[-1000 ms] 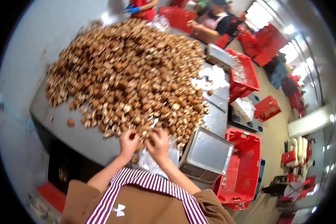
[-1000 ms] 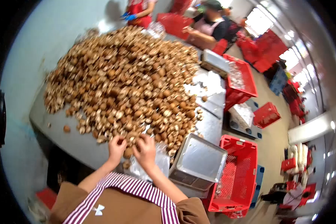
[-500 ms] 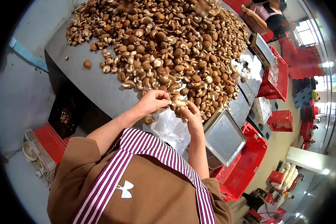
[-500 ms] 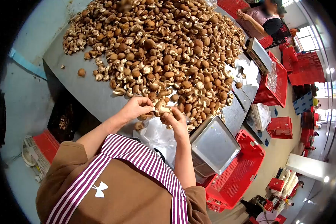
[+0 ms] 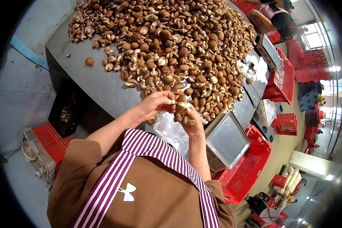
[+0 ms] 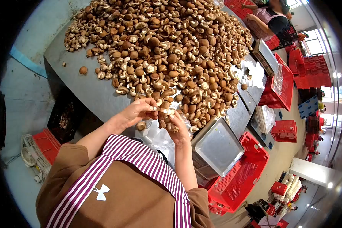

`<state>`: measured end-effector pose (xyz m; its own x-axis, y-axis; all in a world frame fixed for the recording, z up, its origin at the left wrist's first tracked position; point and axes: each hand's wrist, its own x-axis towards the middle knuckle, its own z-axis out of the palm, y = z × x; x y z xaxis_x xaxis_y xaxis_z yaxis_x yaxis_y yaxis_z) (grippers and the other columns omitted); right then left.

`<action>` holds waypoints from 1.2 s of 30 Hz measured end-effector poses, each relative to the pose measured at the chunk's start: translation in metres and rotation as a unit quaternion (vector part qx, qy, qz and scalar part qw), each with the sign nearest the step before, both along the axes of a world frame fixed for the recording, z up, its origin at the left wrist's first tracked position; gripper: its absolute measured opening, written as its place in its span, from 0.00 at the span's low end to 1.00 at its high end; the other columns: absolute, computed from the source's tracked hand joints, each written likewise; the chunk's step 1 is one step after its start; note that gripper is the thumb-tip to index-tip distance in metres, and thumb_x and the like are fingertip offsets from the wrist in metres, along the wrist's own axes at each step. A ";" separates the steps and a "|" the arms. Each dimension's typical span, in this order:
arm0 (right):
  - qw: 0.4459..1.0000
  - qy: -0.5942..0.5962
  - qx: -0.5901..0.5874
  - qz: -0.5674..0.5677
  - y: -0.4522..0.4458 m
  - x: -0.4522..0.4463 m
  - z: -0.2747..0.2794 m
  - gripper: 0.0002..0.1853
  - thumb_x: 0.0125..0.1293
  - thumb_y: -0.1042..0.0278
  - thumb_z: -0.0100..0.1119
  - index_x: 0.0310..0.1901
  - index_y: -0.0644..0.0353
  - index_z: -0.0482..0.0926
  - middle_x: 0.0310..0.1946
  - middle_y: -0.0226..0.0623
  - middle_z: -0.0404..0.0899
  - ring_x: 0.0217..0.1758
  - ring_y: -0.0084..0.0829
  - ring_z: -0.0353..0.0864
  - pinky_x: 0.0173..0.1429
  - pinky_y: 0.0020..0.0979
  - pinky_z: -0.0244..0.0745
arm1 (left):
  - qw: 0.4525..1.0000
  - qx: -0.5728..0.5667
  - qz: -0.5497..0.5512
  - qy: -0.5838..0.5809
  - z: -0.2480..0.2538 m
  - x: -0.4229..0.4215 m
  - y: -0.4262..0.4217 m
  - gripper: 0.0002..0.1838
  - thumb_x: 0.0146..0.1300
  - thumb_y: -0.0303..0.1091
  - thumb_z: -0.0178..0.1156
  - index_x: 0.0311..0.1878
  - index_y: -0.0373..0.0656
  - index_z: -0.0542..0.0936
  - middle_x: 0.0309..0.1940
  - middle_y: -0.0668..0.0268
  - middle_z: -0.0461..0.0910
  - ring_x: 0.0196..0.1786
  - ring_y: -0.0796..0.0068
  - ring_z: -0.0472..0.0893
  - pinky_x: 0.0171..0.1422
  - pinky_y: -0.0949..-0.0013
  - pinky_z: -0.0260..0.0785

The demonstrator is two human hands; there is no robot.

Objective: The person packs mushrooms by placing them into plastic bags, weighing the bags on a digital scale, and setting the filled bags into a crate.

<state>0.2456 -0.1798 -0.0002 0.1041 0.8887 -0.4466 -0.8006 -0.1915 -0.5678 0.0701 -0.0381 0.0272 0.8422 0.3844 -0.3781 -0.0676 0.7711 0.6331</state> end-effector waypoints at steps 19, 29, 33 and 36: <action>0.992 -0.020 -0.121 -0.029 0.022 -0.020 0.003 0.27 0.74 0.44 0.52 0.64 0.56 0.74 0.56 0.36 0.82 0.58 0.38 0.82 0.52 0.39 0.75 | 0.982 -0.007 0.115 0.148 -0.085 -0.172 -0.028 0.05 0.65 0.32 0.53 0.38 0.41 0.75 0.34 0.63 0.80 0.39 0.69 0.81 0.52 0.61 0.74; 0.981 -0.020 -0.185 0.059 0.032 -0.058 -0.021 0.21 0.72 0.49 0.56 0.57 0.54 0.78 0.54 0.35 0.82 0.57 0.38 0.81 0.50 0.43 0.77 | 0.913 -0.133 0.295 0.249 -0.197 -0.297 -0.118 0.09 0.64 0.36 0.58 0.39 0.41 0.79 0.29 0.61 0.81 0.33 0.63 0.83 0.41 0.60 0.78; 0.979 -0.043 -0.175 0.096 0.039 -0.075 -0.016 0.21 0.69 0.49 0.60 0.56 0.53 0.79 0.52 0.36 0.82 0.54 0.36 0.81 0.47 0.41 0.79 | 0.874 -0.138 0.311 0.346 -0.211 -0.293 -0.137 0.10 0.67 0.38 0.58 0.40 0.41 0.79 0.29 0.62 0.81 0.32 0.68 0.83 0.38 0.65 0.77; 0.973 -0.050 -0.181 0.132 0.044 -0.091 -0.012 0.21 0.69 0.49 0.59 0.56 0.54 0.79 0.52 0.37 0.82 0.54 0.36 0.81 0.47 0.40 0.79 | 0.862 -0.043 0.299 0.408 -0.209 -0.277 -0.145 0.11 0.67 0.39 0.62 0.39 0.39 0.78 0.30 0.63 0.81 0.29 0.73 0.82 0.35 0.68 0.77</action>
<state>0.1549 -0.1362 -0.0120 -0.0474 0.6760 -0.7354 -0.6410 -0.5852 -0.4966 -0.2069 -0.1836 -0.1822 -0.0554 0.5989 -0.7989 -0.0281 0.7989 0.6009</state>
